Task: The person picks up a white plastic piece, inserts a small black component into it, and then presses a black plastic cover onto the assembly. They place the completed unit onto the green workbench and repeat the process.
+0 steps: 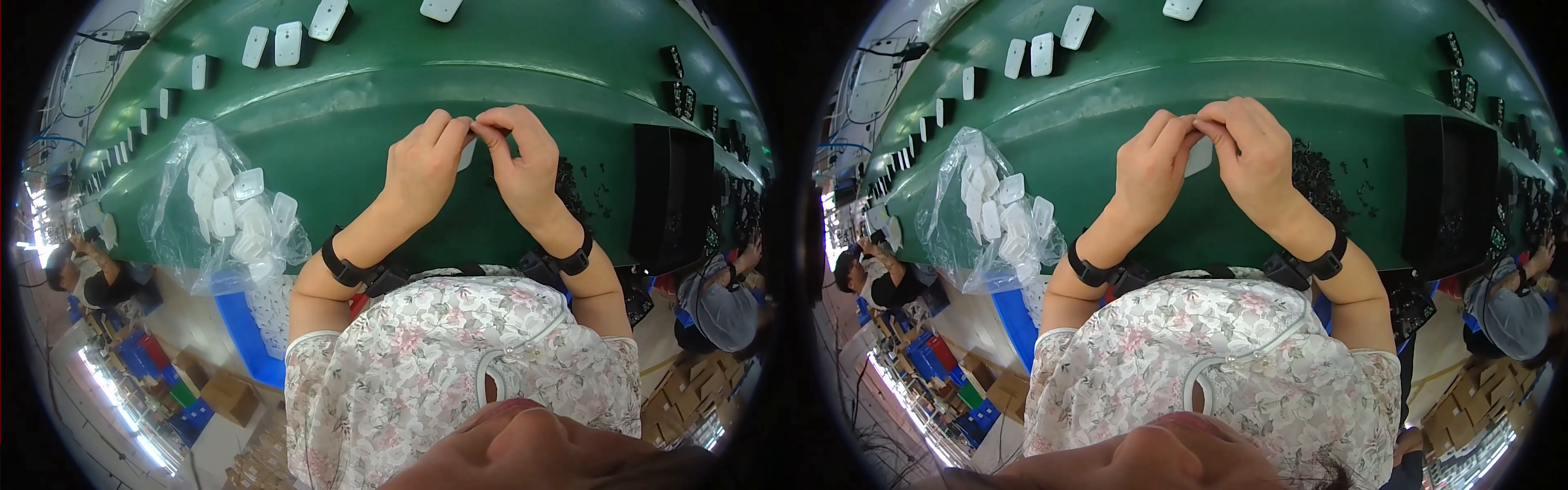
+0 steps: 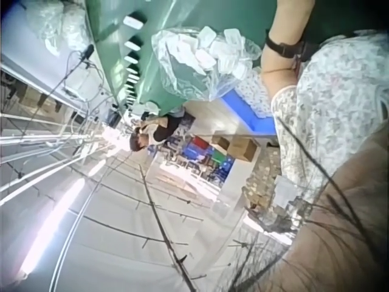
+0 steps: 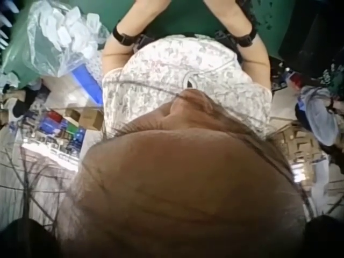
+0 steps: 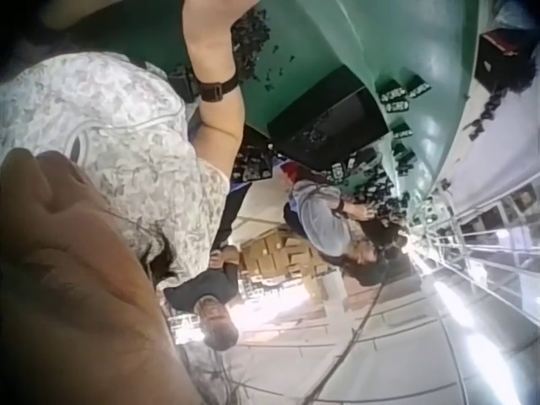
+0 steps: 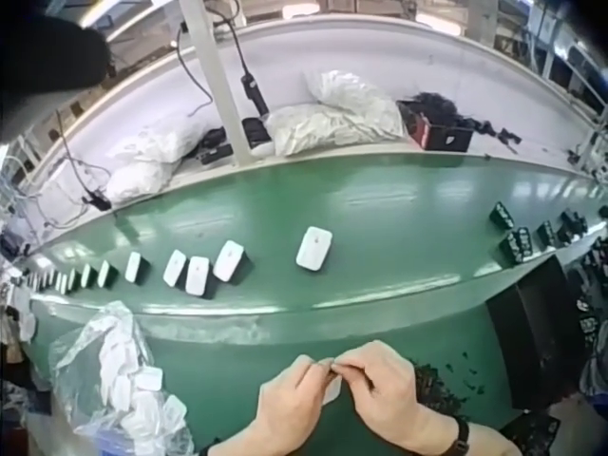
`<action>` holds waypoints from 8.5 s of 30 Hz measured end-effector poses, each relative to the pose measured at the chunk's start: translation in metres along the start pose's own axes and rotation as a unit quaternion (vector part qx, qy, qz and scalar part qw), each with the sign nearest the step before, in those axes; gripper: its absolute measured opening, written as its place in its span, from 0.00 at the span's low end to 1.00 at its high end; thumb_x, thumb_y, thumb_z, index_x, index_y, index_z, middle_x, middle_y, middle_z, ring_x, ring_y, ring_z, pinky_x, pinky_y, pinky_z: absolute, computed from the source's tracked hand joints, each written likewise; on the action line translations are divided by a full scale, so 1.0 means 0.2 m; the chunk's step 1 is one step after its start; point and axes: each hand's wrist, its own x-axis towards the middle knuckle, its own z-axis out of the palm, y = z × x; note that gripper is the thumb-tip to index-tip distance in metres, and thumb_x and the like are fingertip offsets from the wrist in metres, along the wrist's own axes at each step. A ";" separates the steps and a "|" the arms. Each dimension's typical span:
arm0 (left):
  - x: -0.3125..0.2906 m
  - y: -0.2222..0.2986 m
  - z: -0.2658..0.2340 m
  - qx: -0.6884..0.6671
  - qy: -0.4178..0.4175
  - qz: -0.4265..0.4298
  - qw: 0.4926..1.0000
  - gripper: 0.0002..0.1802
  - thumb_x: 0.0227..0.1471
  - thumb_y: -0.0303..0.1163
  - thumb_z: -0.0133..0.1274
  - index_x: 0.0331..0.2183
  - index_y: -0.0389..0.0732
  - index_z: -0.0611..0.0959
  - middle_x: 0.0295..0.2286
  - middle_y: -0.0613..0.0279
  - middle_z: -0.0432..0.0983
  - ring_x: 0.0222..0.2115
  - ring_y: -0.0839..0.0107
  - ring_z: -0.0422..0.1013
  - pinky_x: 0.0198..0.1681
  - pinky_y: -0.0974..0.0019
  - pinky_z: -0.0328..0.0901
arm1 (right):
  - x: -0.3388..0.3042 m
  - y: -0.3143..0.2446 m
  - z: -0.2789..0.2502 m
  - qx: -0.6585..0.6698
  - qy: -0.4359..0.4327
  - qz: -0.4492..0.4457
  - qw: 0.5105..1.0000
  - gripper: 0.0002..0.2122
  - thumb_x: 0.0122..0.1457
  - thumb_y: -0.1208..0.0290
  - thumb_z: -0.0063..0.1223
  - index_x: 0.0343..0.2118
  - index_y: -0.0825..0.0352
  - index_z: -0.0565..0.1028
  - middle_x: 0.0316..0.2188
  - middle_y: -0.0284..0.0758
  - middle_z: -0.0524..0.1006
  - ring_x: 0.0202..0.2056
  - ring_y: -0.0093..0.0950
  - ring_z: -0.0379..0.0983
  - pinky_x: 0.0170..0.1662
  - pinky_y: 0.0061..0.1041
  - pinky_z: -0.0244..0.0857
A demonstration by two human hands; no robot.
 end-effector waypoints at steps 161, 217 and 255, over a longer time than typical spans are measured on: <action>0.40 -0.96 -0.13 -0.311 0.025 -0.381 0.870 0.17 0.57 0.33 0.46 0.36 0.24 0.76 0.27 0.52 0.79 0.21 0.74 0.73 0.24 0.76 0.68 | 0.30 0.20 -0.29 0.043 -0.030 0.090 0.995 0.11 0.60 0.68 0.51 0.44 0.66 0.75 0.37 0.29 0.77 0.35 0.17 0.70 0.42 0.16 0.62; -0.42 -0.49 -0.42 0.244 -0.056 -0.132 0.959 0.24 0.45 0.25 0.56 0.47 0.37 0.74 0.44 0.55 0.70 0.44 0.54 0.64 0.48 0.58 0.62 | -0.03 0.11 -0.12 0.284 -0.147 0.230 0.919 0.06 0.58 0.81 0.49 0.38 0.73 0.72 0.31 0.33 0.74 0.31 0.20 0.71 0.36 0.17 0.67; -0.11 0.00 -0.06 -0.543 -0.089 -0.350 0.758 0.10 0.54 0.22 0.50 0.39 0.29 0.74 0.29 0.58 0.76 0.28 0.75 0.72 0.35 0.74 0.68 | -0.03 -0.01 -0.12 -0.067 -0.091 -0.027 0.993 0.05 0.47 0.80 0.59 0.26 0.67 0.73 0.22 0.32 0.69 0.21 0.24 0.64 0.23 0.21 0.57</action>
